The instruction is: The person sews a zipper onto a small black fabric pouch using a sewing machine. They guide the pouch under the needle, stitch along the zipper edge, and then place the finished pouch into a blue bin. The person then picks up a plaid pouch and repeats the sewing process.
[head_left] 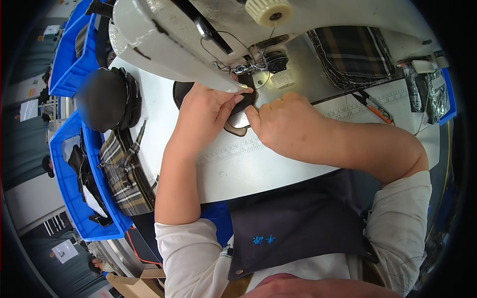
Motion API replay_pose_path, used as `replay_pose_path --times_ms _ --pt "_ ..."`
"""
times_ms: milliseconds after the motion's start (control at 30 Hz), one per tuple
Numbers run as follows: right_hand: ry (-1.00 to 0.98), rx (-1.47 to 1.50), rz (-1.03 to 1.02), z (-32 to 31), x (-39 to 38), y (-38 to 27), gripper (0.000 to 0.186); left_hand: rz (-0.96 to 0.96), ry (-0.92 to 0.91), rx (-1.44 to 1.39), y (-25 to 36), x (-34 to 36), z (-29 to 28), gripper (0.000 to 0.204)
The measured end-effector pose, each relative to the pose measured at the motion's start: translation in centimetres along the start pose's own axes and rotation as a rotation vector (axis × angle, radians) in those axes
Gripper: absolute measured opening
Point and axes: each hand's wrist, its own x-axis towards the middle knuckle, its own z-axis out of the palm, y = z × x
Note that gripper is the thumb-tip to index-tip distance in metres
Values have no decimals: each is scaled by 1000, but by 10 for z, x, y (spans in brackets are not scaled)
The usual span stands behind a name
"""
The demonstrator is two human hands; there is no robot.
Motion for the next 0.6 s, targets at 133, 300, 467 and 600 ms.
replay_pose_path --times_ms 133,300,467,600 --pt "7 4 9 3 0 0 17 15 7 8 -1 0 0 22" --pt "-23 19 38 2 2 1 16 8 7 -26 -2 1 2 21" --pt "30 13 12 2 0 3 15 12 19 -106 -3 2 2 20" --pt "-8 27 9 -2 1 4 13 79 54 -23 -6 2 3 20"
